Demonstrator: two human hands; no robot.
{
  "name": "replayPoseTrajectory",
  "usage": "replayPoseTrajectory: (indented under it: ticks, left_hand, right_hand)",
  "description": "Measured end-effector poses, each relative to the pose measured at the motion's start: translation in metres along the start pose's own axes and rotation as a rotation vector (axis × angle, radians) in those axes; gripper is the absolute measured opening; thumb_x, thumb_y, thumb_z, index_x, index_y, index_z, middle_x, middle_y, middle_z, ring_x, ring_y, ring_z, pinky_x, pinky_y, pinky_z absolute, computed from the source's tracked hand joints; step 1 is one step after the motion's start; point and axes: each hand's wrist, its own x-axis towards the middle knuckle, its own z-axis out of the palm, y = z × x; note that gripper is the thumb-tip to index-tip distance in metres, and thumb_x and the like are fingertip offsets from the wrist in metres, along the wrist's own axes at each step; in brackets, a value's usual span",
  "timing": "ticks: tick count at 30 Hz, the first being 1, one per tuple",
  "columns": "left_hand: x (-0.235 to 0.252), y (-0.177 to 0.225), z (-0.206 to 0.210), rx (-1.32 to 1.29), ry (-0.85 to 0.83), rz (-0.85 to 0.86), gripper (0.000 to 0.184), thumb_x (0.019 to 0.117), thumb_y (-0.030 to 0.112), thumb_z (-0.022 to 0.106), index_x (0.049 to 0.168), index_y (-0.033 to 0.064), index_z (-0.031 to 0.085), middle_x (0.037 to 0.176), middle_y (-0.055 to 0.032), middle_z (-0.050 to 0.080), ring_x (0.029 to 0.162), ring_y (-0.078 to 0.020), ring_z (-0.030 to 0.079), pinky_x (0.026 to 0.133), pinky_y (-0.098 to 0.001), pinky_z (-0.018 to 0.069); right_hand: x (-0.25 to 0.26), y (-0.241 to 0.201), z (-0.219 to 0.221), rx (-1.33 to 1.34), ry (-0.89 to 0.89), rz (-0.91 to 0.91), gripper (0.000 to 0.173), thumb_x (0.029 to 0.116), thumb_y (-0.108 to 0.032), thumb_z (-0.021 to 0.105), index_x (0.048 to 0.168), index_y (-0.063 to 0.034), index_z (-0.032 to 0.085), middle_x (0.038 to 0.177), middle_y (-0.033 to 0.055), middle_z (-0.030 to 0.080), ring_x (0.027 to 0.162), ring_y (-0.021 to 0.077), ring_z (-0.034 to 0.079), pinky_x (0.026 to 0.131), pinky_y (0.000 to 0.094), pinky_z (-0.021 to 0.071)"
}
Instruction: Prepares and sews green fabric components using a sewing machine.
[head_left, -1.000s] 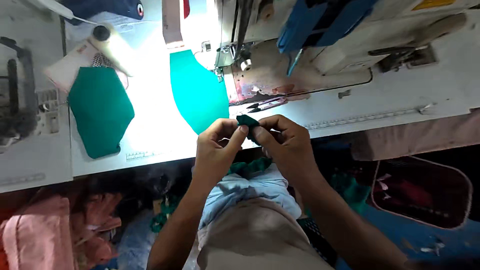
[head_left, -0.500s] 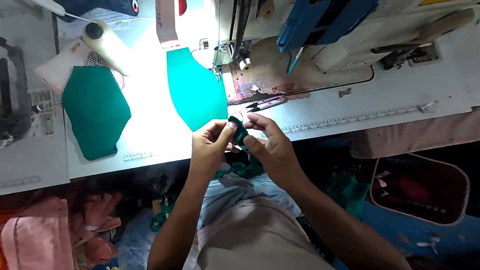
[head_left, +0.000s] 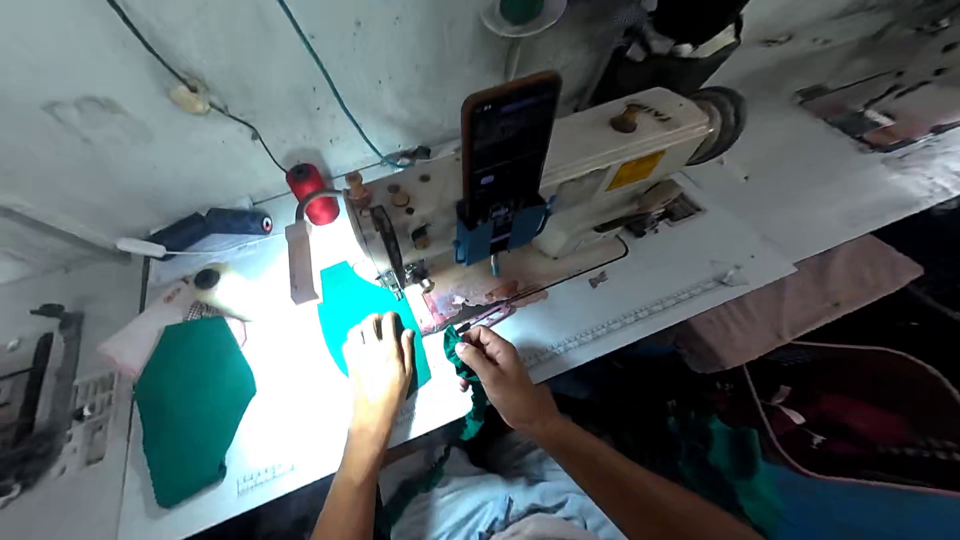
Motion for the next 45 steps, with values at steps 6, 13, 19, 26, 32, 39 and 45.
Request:
replayPoseTrajectory:
  ticks: [6, 13, 19, 26, 32, 39, 45]
  left_hand:
    - [-0.064, 0.017, -0.016, 0.062, 0.005, 0.044, 0.035, 0.1016, 0.038, 0.052, 0.119, 0.0151, 0.072, 0.118, -0.0111, 0.069, 0.112, -0.0337, 0.064, 0.092, -0.0504, 0.0507]
    - [-0.039, 0.04, -0.026, -0.078, -0.169, -0.066, 0.041, 0.0943, 0.045, 0.066, 0.094, 0.0039, 0.071, 0.087, -0.0159, 0.066, 0.084, -0.036, 0.067, 0.069, -0.0508, 0.0554]
    - [-0.026, 0.036, -0.032, -0.045, -0.286, -0.107, 0.032, 0.0999, 0.038, 0.061, 0.093, 0.0083, 0.067, 0.086, -0.0122, 0.063, 0.081, -0.0331, 0.064, 0.062, -0.0482, 0.0507]
    - [-0.016, 0.024, -0.041, -0.182, -0.39, -0.189, 0.027, 0.1011, 0.035, 0.059, 0.092, 0.0122, 0.07, 0.082, -0.0054, 0.064, 0.078, -0.0248, 0.065, 0.064, -0.0478, 0.0502]
    - [-0.011, 0.028, -0.049, -0.159, -0.503, -0.233, 0.037, 0.0981, 0.047, 0.06, 0.101, 0.0126, 0.073, 0.09, -0.0058, 0.069, 0.086, -0.0248, 0.068, 0.074, -0.0504, 0.0534]
    - [0.008, 0.042, -0.063, -0.008, -0.765, -0.36, 0.064, 0.0875, 0.072, 0.062, 0.104, 0.0105, 0.069, 0.106, -0.0113, 0.067, 0.1, -0.0304, 0.066, 0.08, -0.0534, 0.0519]
    - [0.01, 0.019, -0.066, -0.221, -0.704, -0.353, 0.025, 0.0958, 0.032, 0.061, 0.105, 0.0104, 0.07, 0.089, -0.0067, 0.069, 0.084, -0.023, 0.067, 0.076, -0.048, 0.0533]
  right_hand:
    - [-0.001, 0.026, -0.023, -0.31, 0.064, -0.213, 0.014, 0.0997, -0.019, 0.059, 0.102, -0.0053, 0.062, 0.079, -0.0009, 0.065, 0.06, 0.004, 0.061, 0.052, 0.0203, 0.0525]
    - [-0.014, 0.027, -0.034, -0.428, -0.025, -0.195, 0.014, 0.0981, -0.016, 0.063, 0.104, -0.0034, 0.064, 0.078, 0.0014, 0.064, 0.062, 0.0059, 0.059, 0.056, 0.0242, 0.0529]
    - [-0.071, 0.023, -0.027, -0.392, -0.336, 0.196, 0.017, 0.097, -0.024, 0.064, 0.102, -0.0089, 0.072, 0.097, -0.0006, 0.072, 0.075, 0.003, 0.066, 0.064, 0.0214, 0.0562]
    - [-0.069, 0.035, -0.003, -0.222, -0.417, 0.389, 0.015, 0.098, -0.024, 0.068, 0.103, -0.0096, 0.07, 0.088, -0.0015, 0.069, 0.06, 0.0032, 0.061, 0.053, 0.0189, 0.0523]
    - [-0.066, 0.033, 0.014, -0.286, -0.288, 0.305, 0.017, 0.0948, -0.024, 0.066, 0.096, -0.0077, 0.07, 0.08, 0.0006, 0.067, 0.062, 0.0066, 0.061, 0.058, 0.0254, 0.053]
    - [-0.08, 0.042, 0.026, -0.766, -0.287, -0.524, 0.009, 0.0895, -0.016, 0.068, 0.088, -0.0076, 0.071, 0.083, 0.0049, 0.07, 0.075, 0.0144, 0.07, 0.064, 0.0298, 0.059]
    - [-0.076, 0.034, 0.039, -0.89, -0.372, -0.601, 0.011, 0.0935, -0.017, 0.063, 0.09, -0.0075, 0.069, 0.081, 0.0059, 0.065, 0.07, 0.0166, 0.067, 0.059, 0.0307, 0.0569]
